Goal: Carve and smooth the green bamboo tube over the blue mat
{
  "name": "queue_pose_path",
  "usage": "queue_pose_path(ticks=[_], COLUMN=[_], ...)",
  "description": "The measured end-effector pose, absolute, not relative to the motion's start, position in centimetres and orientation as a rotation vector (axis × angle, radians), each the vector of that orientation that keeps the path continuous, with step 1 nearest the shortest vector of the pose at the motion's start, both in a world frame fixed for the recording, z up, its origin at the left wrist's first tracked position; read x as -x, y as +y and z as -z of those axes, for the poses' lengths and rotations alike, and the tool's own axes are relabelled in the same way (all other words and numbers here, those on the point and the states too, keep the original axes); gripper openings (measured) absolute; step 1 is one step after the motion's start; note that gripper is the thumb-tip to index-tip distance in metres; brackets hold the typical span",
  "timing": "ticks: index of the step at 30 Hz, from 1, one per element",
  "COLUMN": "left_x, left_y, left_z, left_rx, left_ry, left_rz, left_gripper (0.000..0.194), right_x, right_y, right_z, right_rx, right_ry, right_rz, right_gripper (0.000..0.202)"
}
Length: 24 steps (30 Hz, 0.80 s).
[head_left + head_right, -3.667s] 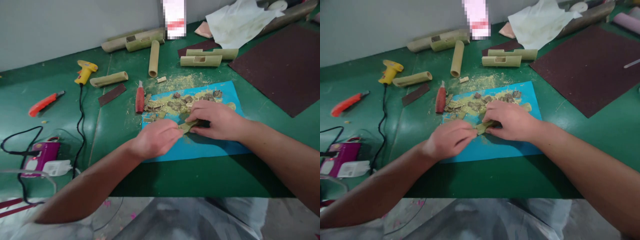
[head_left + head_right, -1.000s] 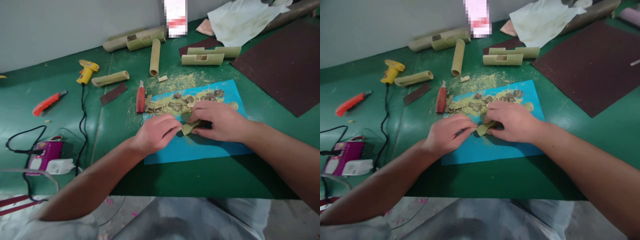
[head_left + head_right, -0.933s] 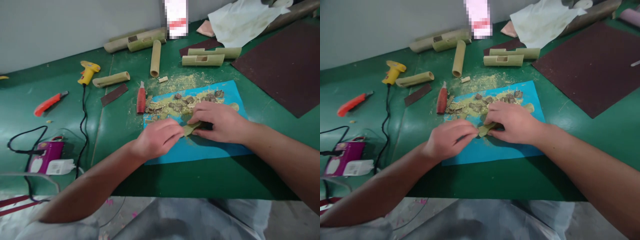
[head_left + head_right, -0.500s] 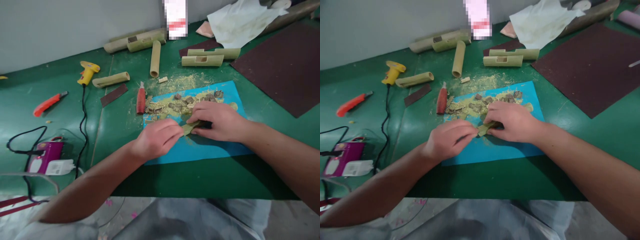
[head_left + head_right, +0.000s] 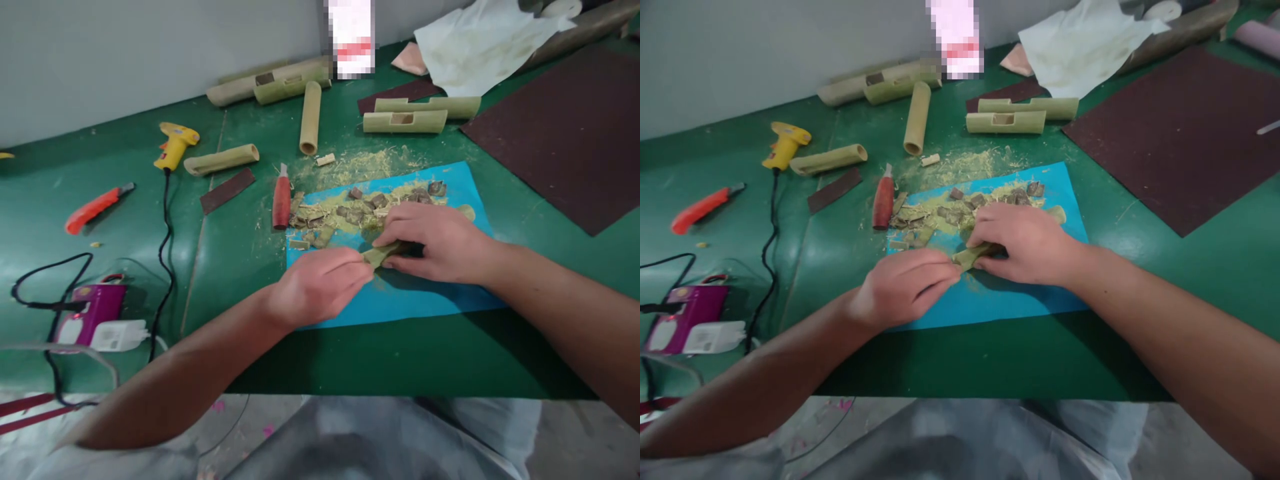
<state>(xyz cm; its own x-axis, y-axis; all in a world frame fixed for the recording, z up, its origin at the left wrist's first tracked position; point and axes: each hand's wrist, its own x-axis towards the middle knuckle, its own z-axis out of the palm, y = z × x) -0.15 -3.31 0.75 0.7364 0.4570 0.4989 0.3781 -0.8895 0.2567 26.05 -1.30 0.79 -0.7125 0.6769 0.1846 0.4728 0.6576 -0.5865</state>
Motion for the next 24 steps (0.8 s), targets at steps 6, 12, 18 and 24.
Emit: queue_pose_path(ticks=[6, 12, 18, 24], left_x=[0.16, 0.17, 0.34, 0.27], left_y=[-3.14, -3.18, -3.06, -3.15], left_z=[-0.76, -0.72, -0.74, -0.88], left_rx=[-2.812, -2.811, -2.753, -2.761], left_ry=[0.695, 0.675, 0.714, 0.712], left_rz=[-0.865, -0.841, -0.843, -0.832], left_gripper=[0.021, 0.024, 0.021, 0.023], right_x=[-26.02, -26.04, -26.03, -26.0], right_y=[-1.22, -1.24, -1.16, -1.18], right_z=[-0.77, -0.78, -0.73, -0.59], right_rx=[0.896, 0.904, 0.904, 0.894], right_ry=[-2.503, -2.495, -2.488, -2.485], right_rz=[-0.704, -0.712, -0.729, -0.699], right_gripper=[0.017, 0.016, 0.015, 0.016])
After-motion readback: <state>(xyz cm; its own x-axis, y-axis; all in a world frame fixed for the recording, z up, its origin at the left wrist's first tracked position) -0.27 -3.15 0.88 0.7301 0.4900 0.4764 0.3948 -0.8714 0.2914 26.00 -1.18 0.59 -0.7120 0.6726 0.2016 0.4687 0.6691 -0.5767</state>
